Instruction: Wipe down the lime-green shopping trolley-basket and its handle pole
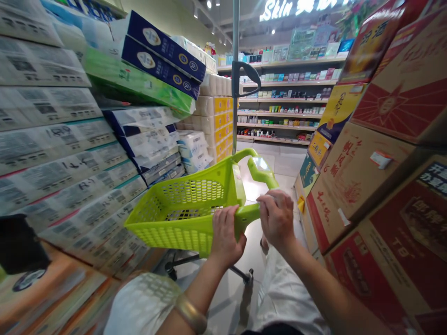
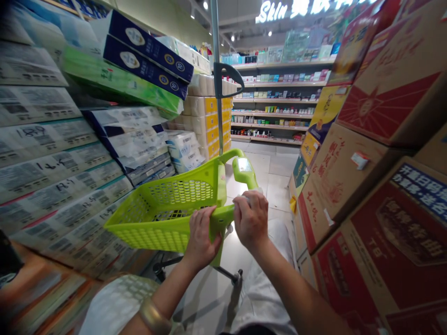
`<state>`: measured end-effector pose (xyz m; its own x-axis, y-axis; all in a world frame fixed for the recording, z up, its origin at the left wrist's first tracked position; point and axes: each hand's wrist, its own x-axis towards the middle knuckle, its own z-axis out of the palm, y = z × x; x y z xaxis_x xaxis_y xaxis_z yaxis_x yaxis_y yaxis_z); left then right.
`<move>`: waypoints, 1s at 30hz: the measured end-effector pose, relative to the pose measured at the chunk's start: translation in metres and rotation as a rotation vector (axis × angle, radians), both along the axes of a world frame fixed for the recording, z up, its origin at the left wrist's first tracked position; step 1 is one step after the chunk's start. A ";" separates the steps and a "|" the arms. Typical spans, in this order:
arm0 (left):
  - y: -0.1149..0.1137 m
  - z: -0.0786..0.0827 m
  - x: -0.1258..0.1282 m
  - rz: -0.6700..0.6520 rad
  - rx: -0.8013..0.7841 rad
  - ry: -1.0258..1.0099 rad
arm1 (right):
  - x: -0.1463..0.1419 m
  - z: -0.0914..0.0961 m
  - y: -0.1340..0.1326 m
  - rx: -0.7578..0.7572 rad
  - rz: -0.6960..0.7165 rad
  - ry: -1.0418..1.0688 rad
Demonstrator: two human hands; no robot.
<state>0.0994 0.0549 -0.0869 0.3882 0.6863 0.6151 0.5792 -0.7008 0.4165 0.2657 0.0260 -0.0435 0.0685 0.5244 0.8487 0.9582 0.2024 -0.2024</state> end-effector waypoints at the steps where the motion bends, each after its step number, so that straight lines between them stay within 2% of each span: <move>1: 0.000 -0.003 0.001 0.014 0.020 -0.002 | -0.010 -0.003 0.000 -0.017 0.000 -0.028; 4: 0.003 -0.009 0.002 0.035 0.075 -0.007 | -0.031 -0.007 0.001 -0.063 0.054 -0.172; 6: 0.004 -0.009 -0.001 0.024 0.089 -0.015 | -0.027 -0.005 0.001 -0.058 0.103 -0.217; 8: 0.004 -0.006 -0.003 0.005 0.085 -0.027 | -0.011 0.000 0.001 -0.036 0.121 -0.179; 11: 0.001 -0.003 -0.002 0.016 0.069 -0.062 | 0.013 0.005 0.001 0.019 0.125 0.020; 13: -0.001 -0.003 0.001 0.032 0.073 -0.086 | 0.017 0.005 0.000 0.057 0.159 0.135; 17: -0.002 -0.007 0.000 0.048 0.132 -0.118 | 0.008 0.000 -0.006 0.083 0.224 0.051; 20: -0.003 -0.005 -0.005 0.044 0.143 -0.127 | 0.013 0.002 -0.006 0.030 0.381 -0.047; 22: -0.003 0.000 -0.008 0.055 0.112 -0.150 | 0.024 0.006 -0.004 -0.013 0.516 -0.009; 24: -0.003 0.005 -0.009 0.068 0.066 -0.189 | 0.031 0.010 -0.001 -0.040 0.591 0.100; 27: -0.004 0.013 -0.008 0.074 0.013 -0.240 | 0.031 0.011 0.001 -0.042 0.580 0.232; 30: -0.005 0.017 -0.007 0.071 -0.022 -0.258 | 0.023 0.009 -0.003 -0.011 0.523 0.251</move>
<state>0.0923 0.0503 -0.0699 0.1709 0.7208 0.6718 0.4994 -0.6511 0.5715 0.2890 0.0234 -0.0345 -0.0038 0.5513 0.8343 0.6539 0.6326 -0.4150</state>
